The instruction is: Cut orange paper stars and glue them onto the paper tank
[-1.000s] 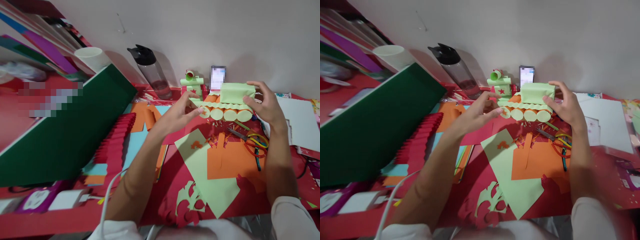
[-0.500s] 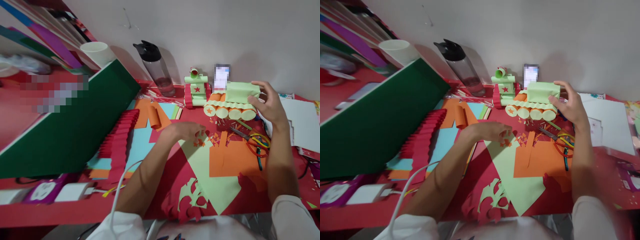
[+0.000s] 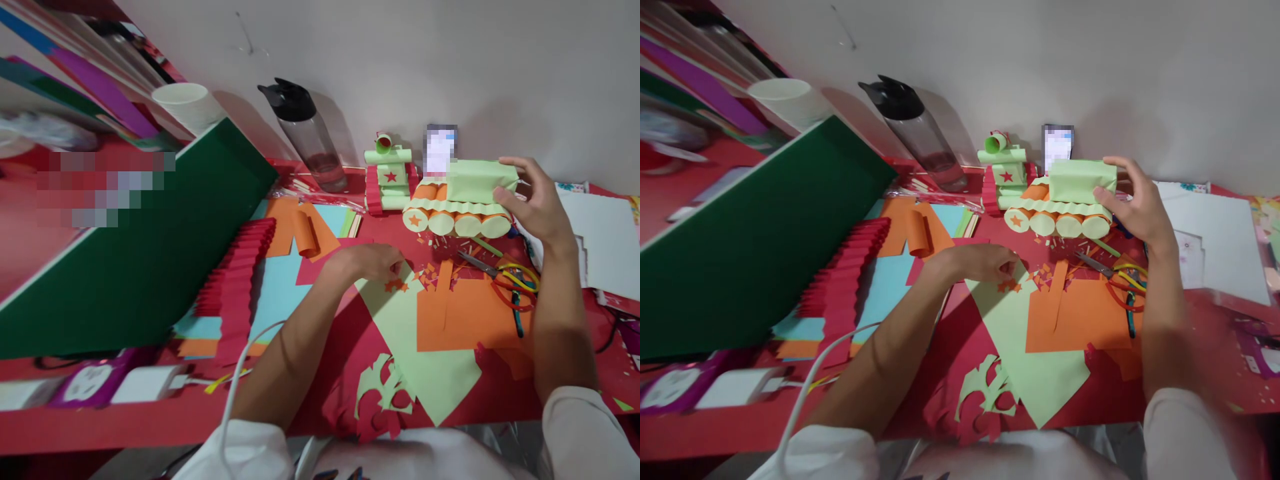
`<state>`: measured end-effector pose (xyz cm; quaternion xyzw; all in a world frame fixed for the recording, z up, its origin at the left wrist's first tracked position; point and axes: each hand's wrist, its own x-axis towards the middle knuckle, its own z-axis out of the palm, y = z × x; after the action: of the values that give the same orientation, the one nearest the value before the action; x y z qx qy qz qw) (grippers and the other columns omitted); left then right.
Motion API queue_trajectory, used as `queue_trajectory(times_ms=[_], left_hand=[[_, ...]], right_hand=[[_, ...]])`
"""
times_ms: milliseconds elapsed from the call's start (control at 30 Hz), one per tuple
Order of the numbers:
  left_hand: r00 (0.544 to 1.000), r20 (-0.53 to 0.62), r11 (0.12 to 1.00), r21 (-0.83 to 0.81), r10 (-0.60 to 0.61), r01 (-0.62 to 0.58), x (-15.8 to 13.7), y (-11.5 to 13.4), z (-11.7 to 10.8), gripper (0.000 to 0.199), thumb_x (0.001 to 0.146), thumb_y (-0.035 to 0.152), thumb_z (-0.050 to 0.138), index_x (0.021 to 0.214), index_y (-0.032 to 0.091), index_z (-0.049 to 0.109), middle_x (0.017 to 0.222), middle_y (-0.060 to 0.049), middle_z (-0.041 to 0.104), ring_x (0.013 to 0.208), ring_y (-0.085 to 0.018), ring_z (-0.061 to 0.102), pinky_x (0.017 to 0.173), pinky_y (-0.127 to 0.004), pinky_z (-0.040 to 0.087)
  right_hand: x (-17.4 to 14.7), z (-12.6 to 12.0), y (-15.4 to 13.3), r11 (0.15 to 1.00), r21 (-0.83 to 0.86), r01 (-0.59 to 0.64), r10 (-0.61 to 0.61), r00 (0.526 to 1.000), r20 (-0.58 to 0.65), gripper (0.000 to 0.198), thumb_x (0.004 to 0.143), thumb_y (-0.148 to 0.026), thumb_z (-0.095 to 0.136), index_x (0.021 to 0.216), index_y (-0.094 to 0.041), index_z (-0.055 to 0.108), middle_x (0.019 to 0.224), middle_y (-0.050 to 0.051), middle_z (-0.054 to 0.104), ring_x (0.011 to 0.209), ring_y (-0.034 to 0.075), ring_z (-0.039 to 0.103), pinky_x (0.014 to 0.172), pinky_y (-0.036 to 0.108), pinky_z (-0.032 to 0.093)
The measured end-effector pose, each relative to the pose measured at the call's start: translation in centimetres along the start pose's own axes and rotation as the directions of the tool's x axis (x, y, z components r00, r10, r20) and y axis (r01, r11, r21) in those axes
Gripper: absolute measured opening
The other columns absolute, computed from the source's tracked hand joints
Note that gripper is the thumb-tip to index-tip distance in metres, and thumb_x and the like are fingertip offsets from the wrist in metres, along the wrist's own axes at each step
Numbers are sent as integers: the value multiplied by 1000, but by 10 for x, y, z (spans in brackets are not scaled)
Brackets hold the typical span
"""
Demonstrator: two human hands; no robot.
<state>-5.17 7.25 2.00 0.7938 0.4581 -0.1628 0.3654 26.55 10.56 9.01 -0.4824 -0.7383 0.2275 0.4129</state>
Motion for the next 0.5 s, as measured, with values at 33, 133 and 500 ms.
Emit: queue_trajectory(times_ms=[33,133,500], left_hand=[[1000,27,1000,-5,-6,6,-1,0,-1,12,77,31,70,84,21,71,90,-5,78,75,-20,64,64,-28,40],[999,31,1000,-15,-5,5,-5,-2,-3,15,80,34,67,86,21,68,90,-5,76,73,-20,61,62,-29,37],[998,40,999,-22,46,-46,4,0,0,14,75,21,71,89,20,71,98,-6,80,83,-22,68,69,-29,43]], right_hand=[[0,0,0,1000,0,2,-2,1000,-2,50,85,-47,83,131,-32,67,126,4,76,114,29,75,107,56,61],[0,0,1,1000,-20,8,-8,1000,-7,50,86,-49,82,131,-33,67,125,4,76,114,30,75,105,54,63],[0,0,0,1000,-17,3,-3,1000,-8,50,86,-49,82,130,-33,67,124,5,77,113,30,75,106,54,62]])
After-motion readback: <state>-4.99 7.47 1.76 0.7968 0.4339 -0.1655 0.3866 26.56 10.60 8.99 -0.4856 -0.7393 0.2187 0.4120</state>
